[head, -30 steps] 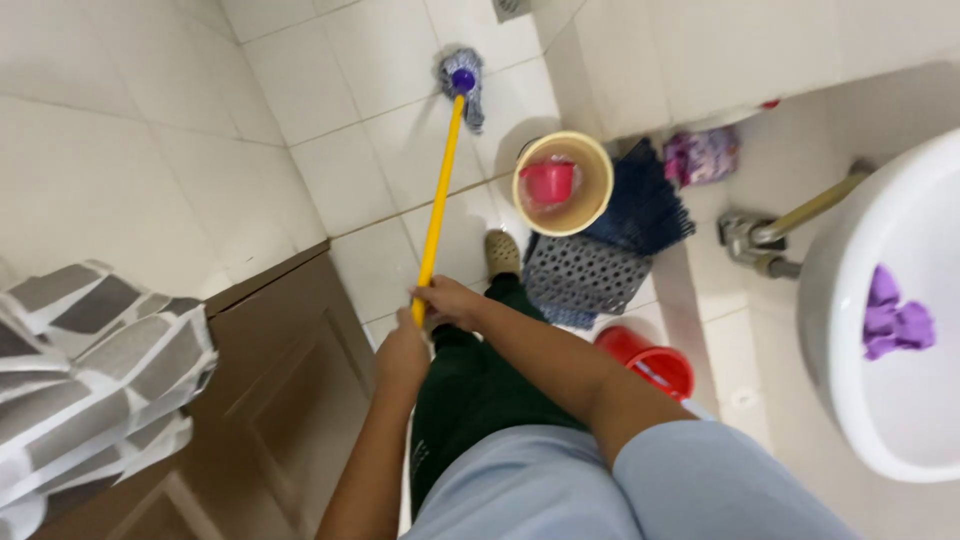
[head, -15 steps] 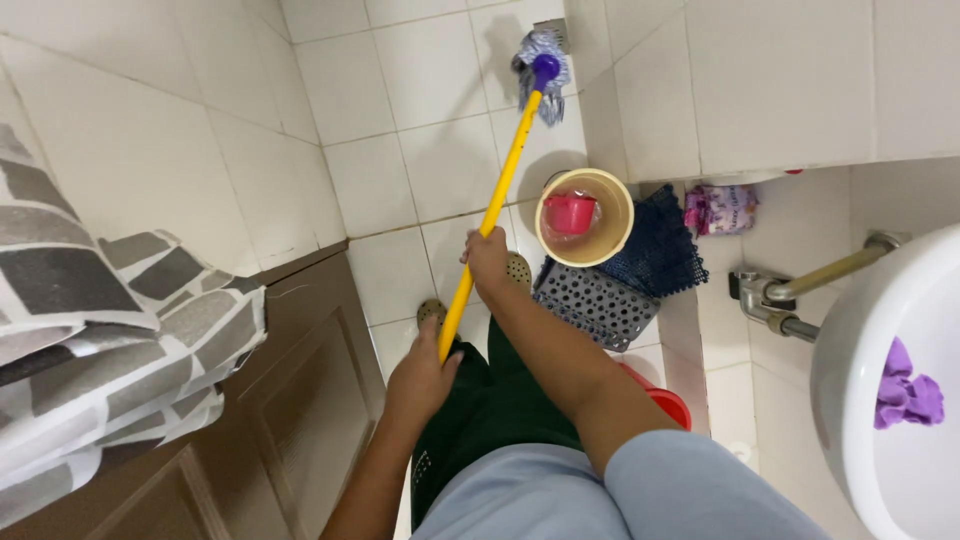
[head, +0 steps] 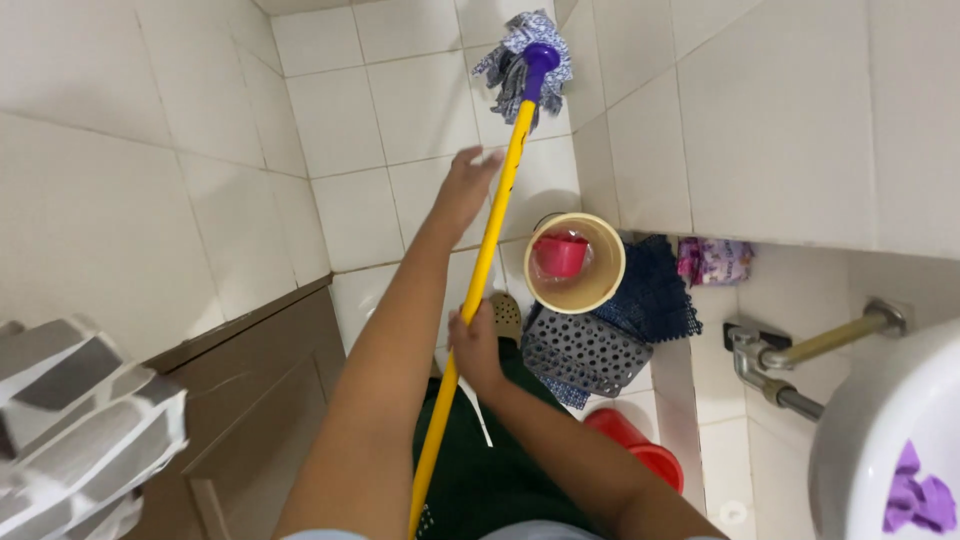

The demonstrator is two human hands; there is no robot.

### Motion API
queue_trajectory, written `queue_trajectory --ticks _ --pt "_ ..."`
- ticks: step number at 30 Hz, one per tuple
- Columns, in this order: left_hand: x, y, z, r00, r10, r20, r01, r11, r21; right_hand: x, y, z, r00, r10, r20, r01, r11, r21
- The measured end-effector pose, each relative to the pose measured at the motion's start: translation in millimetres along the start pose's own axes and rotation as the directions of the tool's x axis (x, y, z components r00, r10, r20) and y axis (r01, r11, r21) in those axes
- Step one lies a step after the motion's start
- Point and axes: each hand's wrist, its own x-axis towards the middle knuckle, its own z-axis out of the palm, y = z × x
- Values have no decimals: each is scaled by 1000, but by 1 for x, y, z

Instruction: Mopping the bathroom floor and arranging floor mats.

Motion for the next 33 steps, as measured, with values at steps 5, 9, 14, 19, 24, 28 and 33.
queue_trajectory --ticks 5,9,14,19,24,28,33 --pt "78 28 0 989 -143 48 149 978 -145 -43 -10 0 994 -11 112 34 978 -205" --pt "140 14 -8 993 -103 52 113 956 -272 -45 14 -4 849 -239 471 378 897 -227" --pt "140 -38 -35 996 -55 -67 38 973 -227 45 68 -48 736 239 633 -290 957 -23" --pt "105 -82 -60 989 -133 -70 113 965 -234 177 43 -59 863 431 264 -397 901 -172" --pt "69 -124 -70 986 -147 81 167 898 -407 272 -26 1 710 671 215 -704 687 182" --pt "46 -161 -71 976 -174 133 213 894 -393 308 3 11 767 430 476 -641 535 550" --pt "38 -199 -80 979 -59 194 138 895 -424 316 42 5 844 388 370 -533 534 656"
